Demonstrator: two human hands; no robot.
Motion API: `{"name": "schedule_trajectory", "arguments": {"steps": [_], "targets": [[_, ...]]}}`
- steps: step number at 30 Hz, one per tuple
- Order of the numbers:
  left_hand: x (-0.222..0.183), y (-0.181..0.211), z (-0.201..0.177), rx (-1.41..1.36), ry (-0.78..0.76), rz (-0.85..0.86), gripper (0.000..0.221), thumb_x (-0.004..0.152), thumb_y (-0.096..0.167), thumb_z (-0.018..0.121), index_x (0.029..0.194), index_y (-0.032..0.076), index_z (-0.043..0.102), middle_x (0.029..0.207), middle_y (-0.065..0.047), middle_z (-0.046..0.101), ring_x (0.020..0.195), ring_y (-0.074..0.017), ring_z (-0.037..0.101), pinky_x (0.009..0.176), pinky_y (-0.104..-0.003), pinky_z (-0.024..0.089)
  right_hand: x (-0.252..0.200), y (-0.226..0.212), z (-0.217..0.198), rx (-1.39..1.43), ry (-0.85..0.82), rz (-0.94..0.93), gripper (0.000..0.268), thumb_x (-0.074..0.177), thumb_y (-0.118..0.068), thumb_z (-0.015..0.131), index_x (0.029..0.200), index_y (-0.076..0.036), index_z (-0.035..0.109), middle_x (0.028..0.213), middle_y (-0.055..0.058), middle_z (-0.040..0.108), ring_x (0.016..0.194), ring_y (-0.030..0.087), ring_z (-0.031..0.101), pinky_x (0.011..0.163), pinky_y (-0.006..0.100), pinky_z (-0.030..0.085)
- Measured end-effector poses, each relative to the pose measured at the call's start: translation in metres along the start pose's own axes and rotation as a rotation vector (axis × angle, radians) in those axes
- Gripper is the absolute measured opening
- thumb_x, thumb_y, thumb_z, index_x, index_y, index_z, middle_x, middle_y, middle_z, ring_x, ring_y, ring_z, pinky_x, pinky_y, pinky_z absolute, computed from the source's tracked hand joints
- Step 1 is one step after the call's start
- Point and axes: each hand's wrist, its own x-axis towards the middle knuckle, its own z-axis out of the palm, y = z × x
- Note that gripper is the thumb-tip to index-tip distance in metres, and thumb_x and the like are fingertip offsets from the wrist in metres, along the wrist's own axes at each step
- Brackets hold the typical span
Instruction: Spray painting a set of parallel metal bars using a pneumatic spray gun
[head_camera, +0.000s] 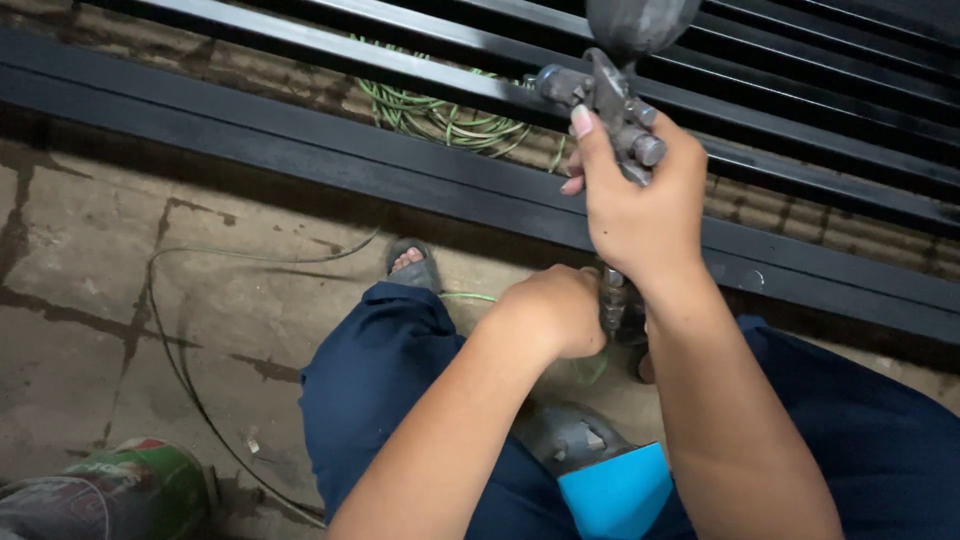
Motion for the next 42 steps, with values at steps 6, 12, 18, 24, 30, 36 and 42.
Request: {"name": "schedule_trajectory", "arguments": {"steps": [6, 12, 18, 24, 30, 36, 42], "targets": [[0.013, 0.002, 0.012, 0.057, 0.026, 0.046, 0.051, 0.083, 0.014, 0.052, 0.133, 0.009, 0.057, 0.124, -0.014, 0.069, 0.107, -0.0362, 0.07, 0.08, -0.046, 0.06, -0.007, 0.004, -0.015, -0.112, 0.034, 0.01, 0.028, 0.107, -0.025, 0.064, 0.084, -0.01, 0.062, 0.074, 0.0, 0.068, 0.061, 0.012, 0.072, 0.064, 0.027, 0.055], [0.024, 0.005, 0.019, 0.103, 0.03, 0.068, 0.052, 0.085, 0.023, 0.056, 0.135, 0.009, 0.056, 0.129, -0.015, 0.068, 0.114, -0.038, 0.069, 0.085, -0.046, 0.06, -0.014, 0.007, -0.026, -0.118, 0.109, 0.064, 0.024, 0.106, -0.025, 0.066, 0.09, -0.007, 0.065, 0.077, 0.002, 0.068, 0.061, 0.012, 0.07, 0.06, 0.024, 0.059], [0.03, 0.004, 0.023, 0.131, 0.028, 0.06, 0.056, 0.086, 0.021, 0.054, 0.14, 0.007, 0.054, 0.129, -0.018, 0.068, 0.113, -0.0405, 0.069, 0.086, -0.047, 0.061, -0.024, 0.016, -0.039, -0.341, 0.162, -0.057, 0.024, 0.109, -0.028, 0.064, 0.095, -0.008, 0.065, 0.079, 0.0, 0.072, 0.071, 0.013, 0.078, 0.07, 0.027, 0.057], [0.038, 0.001, 0.03, 0.116, 0.074, 0.092, 0.054, 0.084, 0.025, 0.056, 0.135, 0.009, 0.059, 0.119, -0.017, 0.072, 0.103, -0.0395, 0.072, 0.081, -0.046, 0.061, -0.019, 0.013, -0.047, -0.168, 0.156, 0.047, 0.024, 0.109, -0.024, 0.065, 0.093, -0.005, 0.065, 0.081, 0.004, 0.07, 0.065, 0.014, 0.073, 0.062, 0.025, 0.062], [0.041, 0.0, 0.03, 0.133, 0.071, 0.08, 0.054, 0.091, 0.036, 0.058, 0.135, 0.004, 0.056, 0.127, -0.019, 0.068, 0.113, -0.0416, 0.067, 0.085, -0.05, 0.06, -0.009, 0.005, -0.049, -0.129, 0.096, 0.084, 0.028, 0.11, -0.024, 0.063, 0.088, -0.007, 0.066, 0.074, 0.003, 0.068, 0.06, 0.014, 0.07, 0.062, 0.026, 0.059], [0.042, 0.001, 0.031, 0.116, 0.075, 0.078, 0.056, 0.09, 0.032, 0.058, 0.138, 0.005, 0.055, 0.126, -0.021, 0.068, 0.11, -0.0432, 0.068, 0.083, -0.05, 0.06, -0.006, -0.006, -0.043, -0.092, 0.05, 0.051, 0.025, 0.11, -0.024, 0.061, 0.094, -0.006, 0.067, 0.077, 0.003, 0.066, 0.064, 0.013, 0.068, 0.064, 0.025, 0.062], [0.034, 0.003, 0.027, 0.06, 0.09, 0.042, 0.05, 0.087, 0.026, 0.057, 0.134, 0.008, 0.056, 0.125, -0.019, 0.069, 0.111, -0.0432, 0.069, 0.086, -0.049, 0.06, -0.003, -0.006, -0.032, -0.07, 0.016, 0.028, 0.027, 0.109, -0.022, 0.063, 0.088, -0.006, 0.064, 0.073, 0.004, 0.066, 0.059, 0.014, 0.068, 0.061, 0.026, 0.059]]}}
